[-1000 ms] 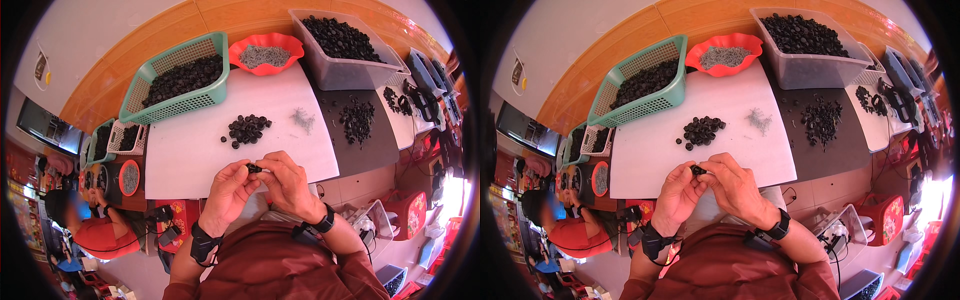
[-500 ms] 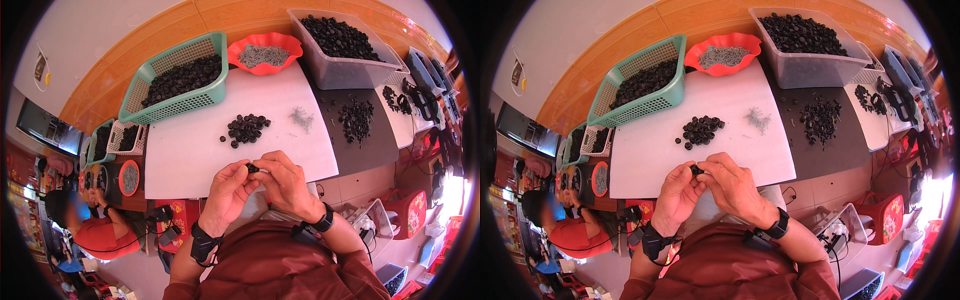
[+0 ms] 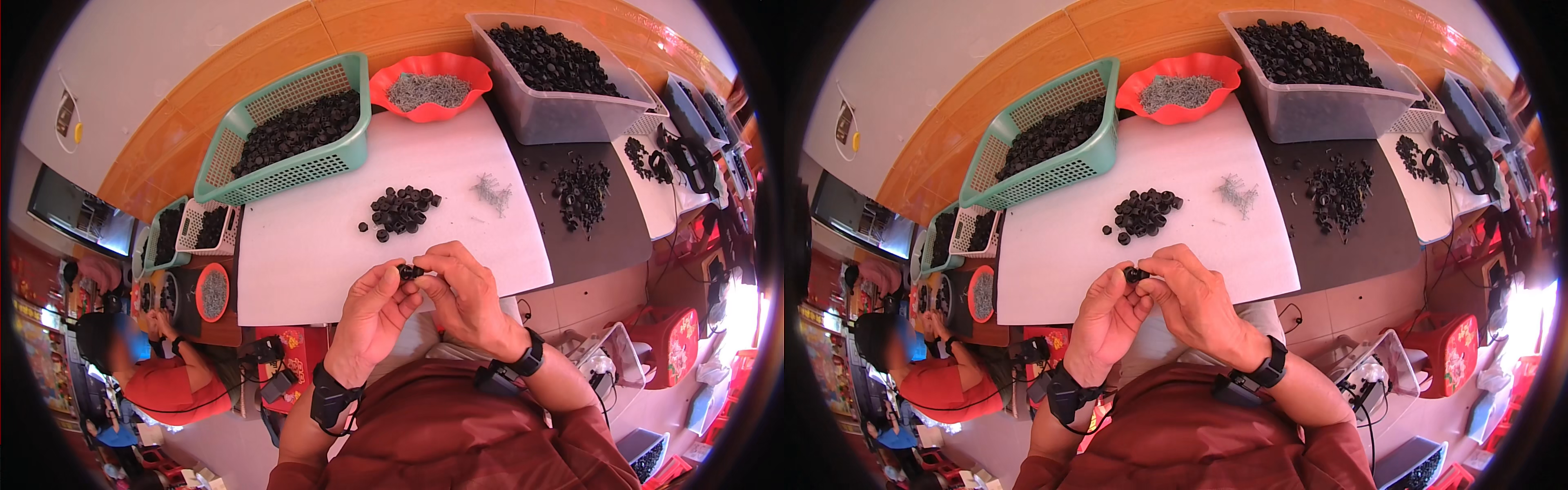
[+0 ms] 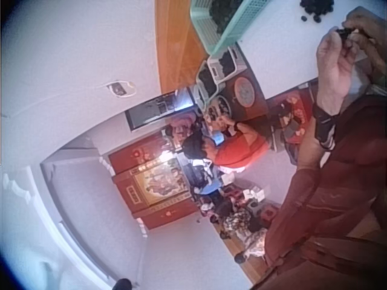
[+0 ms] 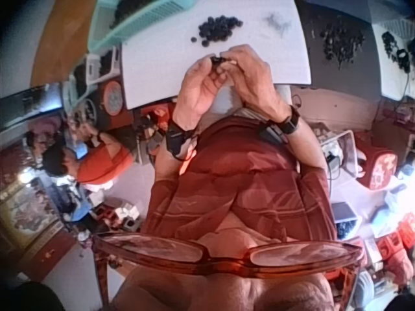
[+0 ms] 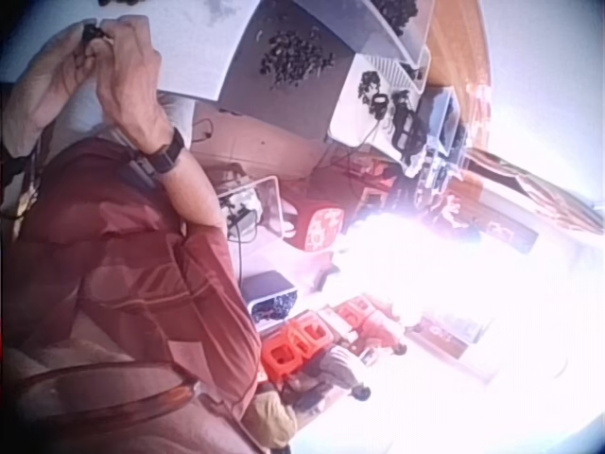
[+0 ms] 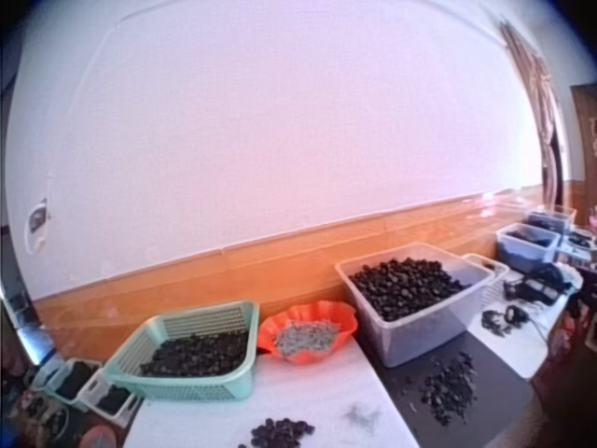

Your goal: Assembling small black plastic components by hand.

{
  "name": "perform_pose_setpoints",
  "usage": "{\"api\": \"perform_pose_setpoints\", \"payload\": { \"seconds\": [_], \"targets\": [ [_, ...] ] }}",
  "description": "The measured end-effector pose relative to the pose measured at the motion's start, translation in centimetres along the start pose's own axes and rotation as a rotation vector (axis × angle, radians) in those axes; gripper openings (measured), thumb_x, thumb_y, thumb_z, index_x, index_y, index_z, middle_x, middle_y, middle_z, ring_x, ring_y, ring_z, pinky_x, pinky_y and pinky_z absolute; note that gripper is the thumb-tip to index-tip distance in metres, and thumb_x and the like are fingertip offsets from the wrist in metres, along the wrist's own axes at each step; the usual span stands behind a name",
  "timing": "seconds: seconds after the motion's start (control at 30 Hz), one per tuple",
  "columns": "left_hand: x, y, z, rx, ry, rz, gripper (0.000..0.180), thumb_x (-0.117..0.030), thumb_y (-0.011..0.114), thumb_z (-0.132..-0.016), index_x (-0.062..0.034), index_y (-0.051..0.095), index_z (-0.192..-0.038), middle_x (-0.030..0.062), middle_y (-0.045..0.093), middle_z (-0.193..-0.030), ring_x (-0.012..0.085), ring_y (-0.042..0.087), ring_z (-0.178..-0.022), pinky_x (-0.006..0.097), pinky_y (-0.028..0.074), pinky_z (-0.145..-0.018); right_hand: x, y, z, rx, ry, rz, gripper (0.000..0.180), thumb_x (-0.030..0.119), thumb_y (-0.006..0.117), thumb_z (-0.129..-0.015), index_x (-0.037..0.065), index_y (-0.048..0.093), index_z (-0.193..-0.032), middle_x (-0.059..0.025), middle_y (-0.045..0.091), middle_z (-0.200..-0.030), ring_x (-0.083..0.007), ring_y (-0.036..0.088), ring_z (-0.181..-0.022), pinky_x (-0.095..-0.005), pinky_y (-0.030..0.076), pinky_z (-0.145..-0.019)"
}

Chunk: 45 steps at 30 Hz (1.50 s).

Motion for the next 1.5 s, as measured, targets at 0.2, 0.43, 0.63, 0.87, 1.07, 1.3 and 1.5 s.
{"api": "perform_pose_setpoints", "payload": {
  "seconds": [0.2, 0.43, 0.63, 0.87, 1.07, 1.3, 1.5],
  "targets": [
    [0.04, -0.09, 0.03, -0.005, -0.004, 0.006, 0.022, -0.017, 0.067, -0.1, -0.0071, 0.067, -0.119, 0.0052, 0.072, -0.105, 0.0148, 0.069, -0.093, 0.032, 0.06, -0.086, -0.02, 0.06, 0.01, 0.004, -0.009, 0.007, 0.025, 0.0, 0.069, -0.09, 0.003, 0.065, -0.114, -0.0143, 0.065, -0.103, -0.0349, 0.069, -0.076, -0.0392, 0.057, -0.063],
    [0.11, -0.58, -0.1, 0.035, 0.005, -0.029, 0.023, -0.02, 0.065, -0.101, -0.0063, 0.065, -0.12, 0.0076, 0.07, -0.113, 0.017, 0.069, -0.099, 0.031, 0.059, -0.086, -0.13, 0.16, 0.08, 0.018, 0.001, 0.022, 0.024, 0.001, 0.069, -0.09, 0.003, 0.066, -0.114, -0.0143, 0.065, -0.102, -0.035, 0.068, -0.074, -0.0394, 0.057, -0.062],
    [0.2, -0.46, -0.03, 0.02, 0.013, -0.049, 0.022, -0.019, 0.064, -0.102, -0.0061, 0.065, -0.119, 0.0076, 0.071, -0.112, 0.0167, 0.069, -0.098, 0.031, 0.058, -0.086, -0.13, 0.02, 0.18, 0.028, -0.005, 0.046, 0.025, 0.001, 0.069, -0.09, 0.003, 0.066, -0.114, -0.0142, 0.064, -0.102, -0.0348, 0.068, -0.074, -0.0397, 0.056, -0.061],
    [0.27, -0.23, -0.01, -0.007, 0.015, -0.032, 0.021, -0.015, 0.068, -0.099, -0.007, 0.068, -0.119, 0.0049, 0.073, -0.107, 0.0149, 0.07, -0.095, 0.031, 0.059, -0.086, -0.09, -0.01, 0.3, 0.026, -0.018, 0.047, 0.025, 0.001, 0.069, -0.09, 0.003, 0.066, -0.114, -0.0135, 0.064, -0.103, -0.0334, 0.068, -0.073, -0.0393, 0.057, -0.06],
    [0.25, -0.09, 0.03, -0.003, 0.021, -0.033, 0.022, -0.016, 0.068, -0.099, -0.007, 0.068, -0.119, 0.0051, 0.073, -0.107, 0.0149, 0.07, -0.095, 0.031, 0.059, -0.086, -0.07, 0.05, 0.37, 0.031, -0.012, 0.064, 0.026, 0.001, 0.069, -0.09, 0.004, 0.065, -0.115, -0.0135, 0.064, -0.103, -0.0327, 0.068, -0.073, -0.0387, 0.057, -0.06],
    [0.33, -0.54, 0.07, 0.02, 0.018, -0.038, 0.021, -0.018, 0.064, -0.102, -0.0061, 0.066, -0.119, 0.008, 0.071, -0.114, 0.017, 0.069, -0.098, 0.031, 0.059, -0.087, -0.16, 0.09, 0.55, 0.008, -0.014, 0.051, 0.027, 0.0, 0.07, -0.089, 0.004, 0.065, -0.115, -0.0135, 0.064, -0.103, -0.0324, 0.069, -0.074, -0.0387, 0.057, -0.06],
    [0.32, -0.44, 0.11, 0.016, 0.015, -0.047, 0.021, -0.019, 0.064, -0.102, -0.0062, 0.066, -0.119, 0.0075, 0.071, -0.114, 0.0167, 0.069, -0.098, 0.031, 0.058, -0.087, 0.03, 0.07, 0.46, 0.01, -0.012, 0.053, 0.027, 0.0, 0.07, -0.089, 0.004, 0.065, -0.115, -0.0132, 0.064, -0.103, -0.0323, 0.069, -0.073, -0.0386, 0.057, -0.06]
  ]
}}
Point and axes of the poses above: each hand's wrist, its own z-axis away from the middle knuckle, its own y-axis out of the palm, x = y × z, the point moved 2 cm from there along -z, towards the middle knuckle
